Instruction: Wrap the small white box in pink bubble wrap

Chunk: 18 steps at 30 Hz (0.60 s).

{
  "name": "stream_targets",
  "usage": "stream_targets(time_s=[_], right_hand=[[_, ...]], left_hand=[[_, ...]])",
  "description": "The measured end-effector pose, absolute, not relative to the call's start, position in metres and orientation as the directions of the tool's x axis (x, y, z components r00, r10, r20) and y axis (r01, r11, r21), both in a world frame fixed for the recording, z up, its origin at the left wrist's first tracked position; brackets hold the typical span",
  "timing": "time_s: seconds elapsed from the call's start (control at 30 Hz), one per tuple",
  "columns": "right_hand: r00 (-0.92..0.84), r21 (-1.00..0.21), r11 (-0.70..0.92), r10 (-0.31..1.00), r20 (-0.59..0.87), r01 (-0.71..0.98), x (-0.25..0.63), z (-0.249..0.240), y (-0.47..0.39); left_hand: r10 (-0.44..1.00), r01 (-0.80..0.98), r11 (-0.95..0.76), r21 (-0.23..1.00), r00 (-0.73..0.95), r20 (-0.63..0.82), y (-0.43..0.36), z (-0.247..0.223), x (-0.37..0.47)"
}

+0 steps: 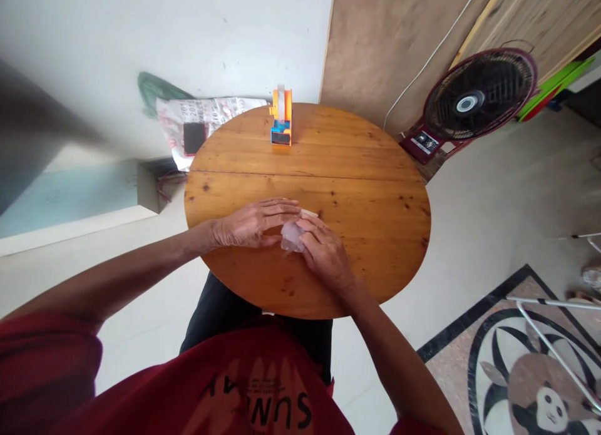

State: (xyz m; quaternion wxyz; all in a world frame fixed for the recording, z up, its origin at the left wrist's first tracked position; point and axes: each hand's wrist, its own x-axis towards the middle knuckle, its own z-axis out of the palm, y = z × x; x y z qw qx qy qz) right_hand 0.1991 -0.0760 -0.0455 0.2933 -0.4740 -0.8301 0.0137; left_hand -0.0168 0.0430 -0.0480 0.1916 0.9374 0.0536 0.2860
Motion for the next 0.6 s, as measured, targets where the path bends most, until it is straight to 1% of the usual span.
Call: stream_targets(time_s=[0.07,0.13,0.2,0.3,0.4,0.53,0.6], right_hand=[[-0.381,-0.298,0.544,0.802,0.46,0.785,0.199,-0.046,-0.077],[-0.392,-0.265,0.544,0.798,0.458,0.796,0.199,-0.047,-0.08],[-0.399,-0.242,0.546,0.792,0.462,0.802,0.198,-0.048,-0.083],[-0.389,-0.256,0.548,0.788,0.477,0.797,0.197,-0.051,-0.087],[-0.385,-0.253,0.55,0.782,0.49,0.796,0.199,-0.055,-0.09],[-0.414,-0.201,0.561,0.768,0.489,0.803,0.203,-0.058,-0.092],[-0.438,-0.177,0.575,0.757,0.484,0.799,0.206,-0.057,-0.092]], left_hand=[[0.188,-0.023,-0.928,0.372,0.832,0.521,0.043,-0.054,-0.02],[0.167,-0.035,-0.935,0.353,0.835,0.525,0.044,-0.059,-0.021],[0.174,-0.02,-0.937,0.348,0.838,0.517,0.045,-0.062,-0.021],[0.205,0.02,-0.937,0.349,0.84,0.502,0.046,-0.067,-0.018],[0.205,0.031,-0.943,0.33,0.837,0.507,0.046,-0.071,-0.017],[0.202,0.053,-0.956,0.288,0.834,0.514,0.045,-0.073,-0.017],[0.201,0.048,-0.953,0.298,0.837,0.509,0.045,-0.072,-0.016]])
